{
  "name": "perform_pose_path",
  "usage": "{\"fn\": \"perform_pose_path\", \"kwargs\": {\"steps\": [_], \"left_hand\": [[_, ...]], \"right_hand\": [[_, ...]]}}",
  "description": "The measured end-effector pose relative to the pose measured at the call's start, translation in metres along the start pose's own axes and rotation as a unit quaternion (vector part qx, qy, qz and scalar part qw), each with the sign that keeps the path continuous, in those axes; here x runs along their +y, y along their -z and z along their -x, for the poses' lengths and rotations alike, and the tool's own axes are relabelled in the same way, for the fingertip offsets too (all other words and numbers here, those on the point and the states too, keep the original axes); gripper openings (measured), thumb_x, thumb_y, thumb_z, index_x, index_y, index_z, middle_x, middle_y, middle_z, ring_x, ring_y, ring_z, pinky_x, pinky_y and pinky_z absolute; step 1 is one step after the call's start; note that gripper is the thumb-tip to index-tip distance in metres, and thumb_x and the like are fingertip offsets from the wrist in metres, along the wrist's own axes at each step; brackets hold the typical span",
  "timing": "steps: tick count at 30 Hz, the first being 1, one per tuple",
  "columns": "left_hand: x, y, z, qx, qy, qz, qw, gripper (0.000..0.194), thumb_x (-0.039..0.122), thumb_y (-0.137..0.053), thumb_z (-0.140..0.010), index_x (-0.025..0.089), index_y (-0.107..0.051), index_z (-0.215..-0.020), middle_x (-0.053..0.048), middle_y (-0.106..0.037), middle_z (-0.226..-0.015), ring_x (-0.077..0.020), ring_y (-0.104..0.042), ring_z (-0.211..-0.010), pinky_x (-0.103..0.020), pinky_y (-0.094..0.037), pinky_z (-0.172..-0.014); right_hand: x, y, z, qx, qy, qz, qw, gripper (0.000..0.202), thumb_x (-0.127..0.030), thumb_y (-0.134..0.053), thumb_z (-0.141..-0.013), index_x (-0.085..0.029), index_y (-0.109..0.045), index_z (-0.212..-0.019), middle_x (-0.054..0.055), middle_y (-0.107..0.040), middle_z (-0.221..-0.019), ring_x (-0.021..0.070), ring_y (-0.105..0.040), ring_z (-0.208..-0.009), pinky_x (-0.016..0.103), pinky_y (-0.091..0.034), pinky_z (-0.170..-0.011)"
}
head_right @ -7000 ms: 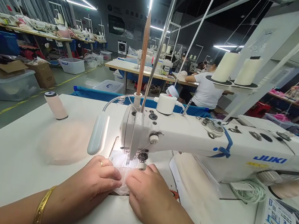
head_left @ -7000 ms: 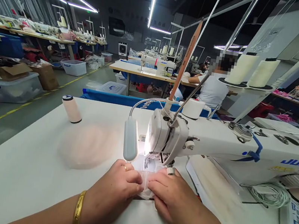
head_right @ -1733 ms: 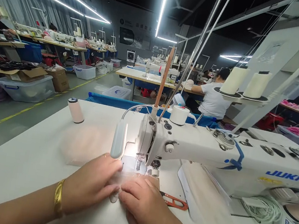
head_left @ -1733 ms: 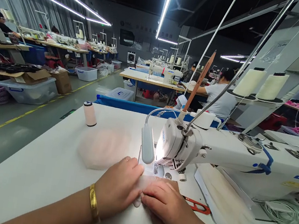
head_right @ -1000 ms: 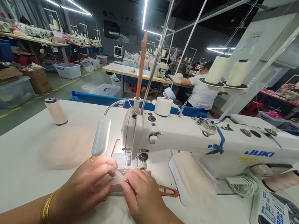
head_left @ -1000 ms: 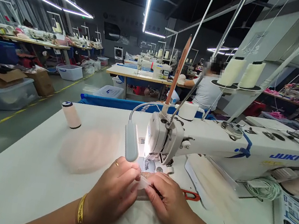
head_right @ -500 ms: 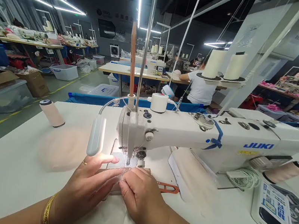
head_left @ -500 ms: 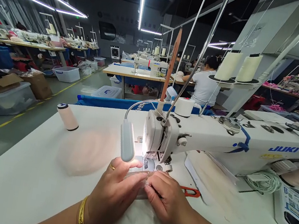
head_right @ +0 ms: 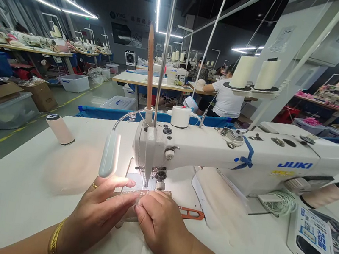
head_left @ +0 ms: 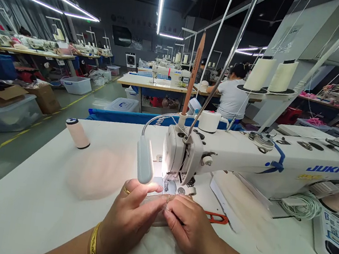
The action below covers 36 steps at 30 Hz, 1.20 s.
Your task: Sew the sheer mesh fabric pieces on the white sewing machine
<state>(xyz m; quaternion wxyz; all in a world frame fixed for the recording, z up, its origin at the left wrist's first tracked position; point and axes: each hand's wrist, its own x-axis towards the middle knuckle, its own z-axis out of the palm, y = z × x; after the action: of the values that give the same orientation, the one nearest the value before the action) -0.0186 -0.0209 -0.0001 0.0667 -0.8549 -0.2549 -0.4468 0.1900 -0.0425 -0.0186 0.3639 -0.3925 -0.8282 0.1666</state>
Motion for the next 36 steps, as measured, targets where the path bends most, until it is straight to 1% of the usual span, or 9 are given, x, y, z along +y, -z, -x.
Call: {"fn": "perform_pose_path", "kwargs": {"steps": [4, 9, 16, 22, 24, 26, 29, 33, 36], "left_hand": [[0.0, -0.001, 0.001, -0.003, 0.0, -0.002, 1.0, 0.027, 0.004, -0.057, -0.1, 0.019, -0.073, -0.115, -0.01, -0.063, -0.121, -0.0217, -0.061, -0.104, -0.035, -0.042, -0.089], [0.002, 0.0, 0.0, -0.021, 0.01, -0.01, 1.0, 0.035, 0.001, -0.058, -0.097, 0.021, -0.07, -0.123, -0.01, -0.062, -0.125, -0.0237, -0.06, -0.109, -0.037, -0.041, -0.092], [0.003, 0.0, 0.0, -0.015, 0.021, -0.004, 1.0, 0.034, -0.002, -0.059, -0.093, 0.023, -0.072, -0.111, -0.009, -0.062, -0.124, -0.0232, -0.06, -0.108, -0.037, -0.041, -0.09], [0.001, 0.0, 0.0, -0.019, 0.02, -0.013, 1.0, 0.027, 0.002, -0.056, -0.097, 0.024, -0.072, -0.101, -0.007, -0.065, -0.119, -0.0227, -0.061, -0.104, -0.037, -0.041, -0.088], [0.001, 0.001, 0.0, -0.019, 0.02, -0.017, 0.999, 0.026, 0.003, -0.056, -0.096, 0.023, -0.071, -0.098, -0.007, -0.066, -0.115, -0.0226, -0.061, -0.101, -0.036, -0.042, -0.085], [0.002, 0.0, 0.0, -0.017, 0.025, -0.016, 0.999, 0.024, 0.003, -0.056, -0.096, 0.023, -0.07, -0.096, -0.008, -0.067, -0.111, -0.023, -0.061, -0.1, -0.036, -0.043, -0.084], [0.003, -0.001, 0.0, -0.02, 0.041, -0.004, 0.999, 0.023, 0.004, -0.057, -0.096, 0.023, -0.07, -0.097, -0.007, -0.067, -0.109, -0.0233, -0.062, -0.101, -0.036, -0.043, -0.084], [0.008, 0.002, -0.005, -0.016, 0.059, 0.004, 0.998, 0.021, 0.005, -0.058, -0.095, 0.022, -0.069, -0.095, -0.007, -0.067, -0.109, -0.0229, -0.062, -0.1, -0.035, -0.044, -0.084], [0.02, 0.013, -0.012, -0.041, 0.083, 0.026, 0.995, 0.019, 0.008, -0.056, -0.096, 0.022, -0.066, -0.091, -0.007, -0.069, -0.107, -0.022, -0.062, -0.096, -0.035, -0.049, -0.084]], "right_hand": [[0.0, -0.001, 0.0, 0.004, 0.002, 0.001, 1.0, 0.03, -0.021, -0.04, -0.104, -0.023, -0.036, -0.075, -0.001, -0.051, -0.071, 0.0164, -0.046, -0.068, 0.03, -0.034, -0.067], [0.0, -0.002, 0.001, 0.01, 0.009, 0.01, 1.0, 0.03, -0.02, -0.04, -0.104, -0.023, -0.036, -0.074, -0.002, -0.05, -0.07, 0.0163, -0.045, -0.067, 0.03, -0.034, -0.065], [0.0, -0.002, 0.001, 0.018, 0.014, 0.012, 1.0, 0.03, -0.019, -0.041, -0.103, -0.023, -0.034, -0.074, -0.002, -0.048, -0.069, 0.0162, -0.044, -0.066, 0.029, -0.032, -0.064], [-0.001, 0.0, 0.002, 0.008, 0.005, 0.004, 1.0, 0.031, -0.02, -0.041, -0.105, -0.022, -0.037, -0.074, -0.001, -0.051, -0.069, 0.0167, -0.046, -0.067, 0.03, -0.034, -0.065], [-0.004, 0.001, 0.002, 0.016, -0.009, -0.01, 1.0, 0.023, -0.021, -0.045, -0.104, -0.023, -0.045, -0.081, -0.001, -0.055, -0.073, 0.0169, -0.05, -0.069, 0.03, -0.038, -0.067], [-0.007, 0.002, 0.003, 0.03, -0.024, -0.028, 0.999, 0.005, -0.02, -0.052, -0.101, -0.023, -0.053, -0.097, -0.001, -0.062, -0.081, 0.0176, -0.056, -0.073, 0.031, -0.042, -0.069], [-0.006, 0.001, 0.001, 0.043, -0.008, -0.026, 0.999, 0.016, -0.016, -0.054, -0.099, -0.023, -0.056, -0.113, 0.003, -0.069, -0.095, 0.0193, -0.061, -0.08, 0.032, -0.047, -0.073], [-0.004, 0.0, -0.002, 0.062, 0.015, -0.016, 0.998, 0.016, -0.011, -0.049, -0.099, -0.024, -0.058, -0.101, 0.004, -0.069, -0.096, 0.0209, -0.062, -0.085, 0.034, -0.05, -0.075], [-0.019, 0.02, 0.0, 0.051, 0.037, -0.035, 0.997, 0.017, -0.012, -0.048, -0.101, -0.025, -0.058, -0.098, 0.005, -0.07, -0.096, 0.0221, -0.064, -0.088, 0.036, -0.052, -0.079]]}}
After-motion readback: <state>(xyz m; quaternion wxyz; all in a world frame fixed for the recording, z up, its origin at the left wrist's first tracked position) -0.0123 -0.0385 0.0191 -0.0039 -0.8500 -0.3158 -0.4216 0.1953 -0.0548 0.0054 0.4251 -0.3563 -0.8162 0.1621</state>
